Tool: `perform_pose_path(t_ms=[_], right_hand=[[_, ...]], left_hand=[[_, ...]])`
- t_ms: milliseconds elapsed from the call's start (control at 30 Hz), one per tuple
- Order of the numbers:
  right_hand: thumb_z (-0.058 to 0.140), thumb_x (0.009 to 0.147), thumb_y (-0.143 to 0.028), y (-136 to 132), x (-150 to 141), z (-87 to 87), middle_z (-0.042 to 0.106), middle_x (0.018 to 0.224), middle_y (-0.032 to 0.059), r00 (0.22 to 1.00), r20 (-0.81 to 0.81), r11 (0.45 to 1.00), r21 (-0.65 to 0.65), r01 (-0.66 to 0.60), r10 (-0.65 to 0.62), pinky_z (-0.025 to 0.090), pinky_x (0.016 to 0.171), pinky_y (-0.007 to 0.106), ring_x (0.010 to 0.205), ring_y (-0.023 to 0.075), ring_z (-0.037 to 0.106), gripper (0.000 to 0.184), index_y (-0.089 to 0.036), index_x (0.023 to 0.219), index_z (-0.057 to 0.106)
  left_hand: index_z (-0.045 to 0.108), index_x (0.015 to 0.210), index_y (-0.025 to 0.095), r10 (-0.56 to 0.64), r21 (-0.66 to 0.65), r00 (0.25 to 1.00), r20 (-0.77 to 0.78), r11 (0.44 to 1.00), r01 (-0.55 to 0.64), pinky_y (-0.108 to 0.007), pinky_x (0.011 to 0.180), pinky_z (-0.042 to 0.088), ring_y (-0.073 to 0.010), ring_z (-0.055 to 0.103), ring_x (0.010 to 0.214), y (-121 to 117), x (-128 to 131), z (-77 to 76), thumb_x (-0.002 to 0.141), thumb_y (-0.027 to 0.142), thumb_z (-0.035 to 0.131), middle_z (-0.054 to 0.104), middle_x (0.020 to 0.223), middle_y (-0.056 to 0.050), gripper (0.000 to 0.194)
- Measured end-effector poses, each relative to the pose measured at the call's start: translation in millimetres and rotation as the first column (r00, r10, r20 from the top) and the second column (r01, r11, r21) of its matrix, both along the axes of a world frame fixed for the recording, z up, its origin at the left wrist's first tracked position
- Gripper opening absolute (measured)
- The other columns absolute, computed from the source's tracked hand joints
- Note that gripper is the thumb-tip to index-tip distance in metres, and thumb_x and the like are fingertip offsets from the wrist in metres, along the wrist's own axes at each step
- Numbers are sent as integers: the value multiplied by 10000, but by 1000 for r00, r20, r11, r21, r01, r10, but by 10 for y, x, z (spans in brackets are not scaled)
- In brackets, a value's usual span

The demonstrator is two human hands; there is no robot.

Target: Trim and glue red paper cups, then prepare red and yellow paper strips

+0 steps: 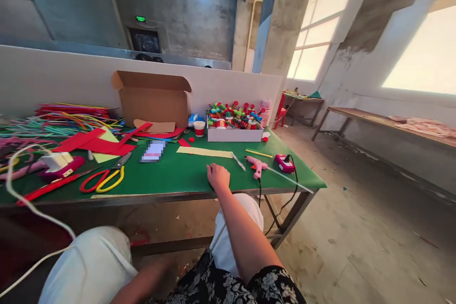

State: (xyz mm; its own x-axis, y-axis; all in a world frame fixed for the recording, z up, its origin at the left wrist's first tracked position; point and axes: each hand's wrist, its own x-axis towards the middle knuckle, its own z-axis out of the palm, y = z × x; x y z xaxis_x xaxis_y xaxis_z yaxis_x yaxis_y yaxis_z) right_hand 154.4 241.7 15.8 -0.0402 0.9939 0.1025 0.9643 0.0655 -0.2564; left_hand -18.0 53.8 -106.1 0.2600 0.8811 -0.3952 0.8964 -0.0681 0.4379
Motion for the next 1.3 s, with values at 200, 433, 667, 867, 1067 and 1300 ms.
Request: perform_pose_path(t_ms=[200, 433, 667, 867, 1067, 1300], right_hand=[[381, 1032, -386, 38, 30, 8, 763, 1005, 94, 998, -6, 998, -10, -56, 56, 431, 667, 260, 927, 231, 709, 379, -228, 989, 722], [380, 1028, -372, 29, 8, 44, 754, 987, 81, 999, -23, 999, -36, -38, 37, 414, 671, 260, 927, 226, 698, 368, -224, 961, 710], [436, 1001, -339, 61, -25, 128, 746, 989, 107, 999, 18, 996, -85, -38, 40, 416, 676, 281, 913, 244, 688, 309, -207, 982, 715], [503, 968, -300, 405, -314, 294, 739, 901, 85, 986, -41, 979, -124, -163, 159, 375, 632, 246, 836, 200, 660, 291, -186, 828, 731], [461, 1001, -308, 435, -623, 120, 699, 750, 17, 931, -257, 963, -13, -270, 258, 335, 605, 214, 685, 131, 593, 302, -189, 827, 678], [531, 940, -274, 504, -614, -19, 624, 640, -6, 870, -377, 946, 66, -318, 319, 293, 565, 218, 589, 130, 513, 240, -199, 726, 609]], left_hand=[[685, 1052, 213, -35, 136, 973, -226, 988, 67, -368, 923, 479, -268, 663, 1058, 52, 17, 811, 904, 153, 410, 706, 1083, -118, 318], [669, 998, 186, -95, 441, 885, -456, 840, 317, -390, 879, 497, -266, 612, 1043, 520, -238, 1424, 958, 172, 418, 682, 1037, -117, 255], [687, 1026, 192, 61, 508, 912, -406, 845, 169, -363, 846, 501, -260, 630, 1040, 1195, -872, 1406, 985, 263, 455, 693, 1067, -109, 247], [696, 1011, 183, -24, 499, 929, -370, 838, 220, -344, 863, 510, -239, 640, 1035, 1890, -532, 1387, 986, 250, 438, 700, 1066, -110, 268], [587, 1288, 130, -100, 495, 928, -359, 823, 280, -426, 959, 481, -290, 557, 1194, 2014, -120, 1193, 973, 179, 410, 623, 1275, -168, 365], [652, 1176, 123, -55, 515, 945, -324, 827, 225, -431, 943, 481, -291, 569, 1133, 1984, -133, 1175, 971, 200, 420, 658, 1179, -151, 319]])
